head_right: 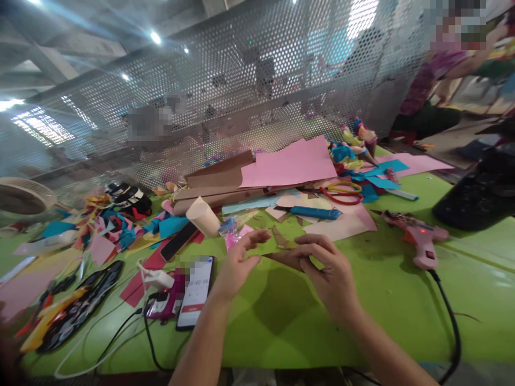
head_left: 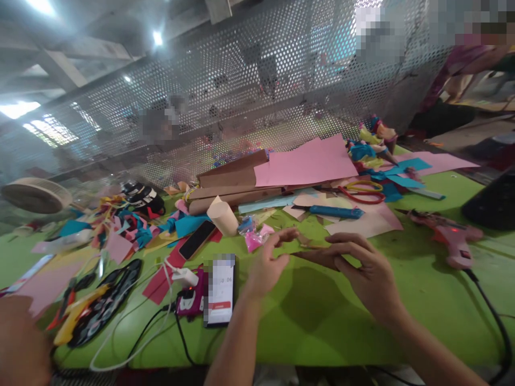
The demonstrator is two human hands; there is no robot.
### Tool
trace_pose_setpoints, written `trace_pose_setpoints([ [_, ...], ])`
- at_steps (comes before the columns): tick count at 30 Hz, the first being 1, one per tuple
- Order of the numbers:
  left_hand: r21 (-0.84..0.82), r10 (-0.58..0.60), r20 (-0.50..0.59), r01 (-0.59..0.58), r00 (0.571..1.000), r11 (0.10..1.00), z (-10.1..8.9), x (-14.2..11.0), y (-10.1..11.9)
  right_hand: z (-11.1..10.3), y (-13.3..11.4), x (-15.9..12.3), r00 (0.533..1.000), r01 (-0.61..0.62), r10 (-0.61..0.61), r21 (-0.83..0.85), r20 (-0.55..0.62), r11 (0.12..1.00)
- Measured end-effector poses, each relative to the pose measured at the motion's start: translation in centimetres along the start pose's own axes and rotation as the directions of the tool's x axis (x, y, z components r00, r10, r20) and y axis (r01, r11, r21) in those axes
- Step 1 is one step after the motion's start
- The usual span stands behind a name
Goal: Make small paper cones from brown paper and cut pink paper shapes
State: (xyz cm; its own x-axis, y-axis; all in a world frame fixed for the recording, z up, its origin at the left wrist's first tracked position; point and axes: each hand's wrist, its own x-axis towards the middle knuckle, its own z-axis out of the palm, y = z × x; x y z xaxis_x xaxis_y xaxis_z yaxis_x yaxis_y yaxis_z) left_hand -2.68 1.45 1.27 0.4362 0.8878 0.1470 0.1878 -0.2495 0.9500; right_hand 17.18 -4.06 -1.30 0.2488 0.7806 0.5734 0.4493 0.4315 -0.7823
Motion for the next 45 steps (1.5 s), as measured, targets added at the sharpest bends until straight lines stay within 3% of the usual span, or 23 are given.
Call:
trace_pose_setpoints([
  [3,-0.201,-0.141,0.088,0.157,0.986,0.967,-0.1,0.1,0.2,-0.1,0.2,-0.1,1.000,0.012,-0.012,0.001,0.019,1.000],
  [7,-0.192,-0.206,0.235,0.253,0.950,0.948,0.8,0.2,0.0,0.0,0.5,-0.3,0.998,0.030,-0.031,0.021,0.050,0.999],
  [9,-0.191,-0.200,0.252,0.251,0.947,0.949,1.3,0.2,-0.4,0.1,0.6,-0.3,0.998,0.035,-0.037,0.037,0.054,0.999],
  [16,-0.149,-0.188,0.069,0.197,0.980,0.969,1.7,0.4,-0.9,-0.1,0.8,-0.2,0.990,-0.121,0.124,0.046,-0.064,0.992],
  [19,-0.117,-0.146,0.020,0.147,0.989,0.982,2.0,0.4,-0.7,-0.1,1.3,-0.2,0.983,-0.180,0.181,0.045,-0.019,0.983],
  [24,-0.163,-0.113,0.039,0.118,0.993,0.980,2.7,0.2,-0.5,0.4,2.0,-0.2,0.966,-0.247,0.235,0.117,0.106,0.962],
  [30,-0.218,-0.187,0.061,0.196,0.980,0.956,3.0,0.1,-0.9,0.5,1.9,-0.3,0.965,-0.260,0.248,0.165,0.089,0.951],
  [36,-0.145,-0.130,0.033,0.133,0.991,0.980,3.1,0.1,-0.6,0.4,1.6,-0.2,0.962,-0.249,0.230,0.132,0.147,0.959],
  [41,-0.077,-0.105,0.028,0.107,0.994,0.991,3.2,0.0,-0.7,0.4,1.5,-0.2,0.926,-0.348,0.315,0.152,0.207,0.925],
  [45,0.029,-0.051,0.016,0.051,0.999,0.998,3.2,-0.1,-1.0,0.2,1.2,0.0,0.867,-0.457,0.404,0.143,0.290,0.878],
])
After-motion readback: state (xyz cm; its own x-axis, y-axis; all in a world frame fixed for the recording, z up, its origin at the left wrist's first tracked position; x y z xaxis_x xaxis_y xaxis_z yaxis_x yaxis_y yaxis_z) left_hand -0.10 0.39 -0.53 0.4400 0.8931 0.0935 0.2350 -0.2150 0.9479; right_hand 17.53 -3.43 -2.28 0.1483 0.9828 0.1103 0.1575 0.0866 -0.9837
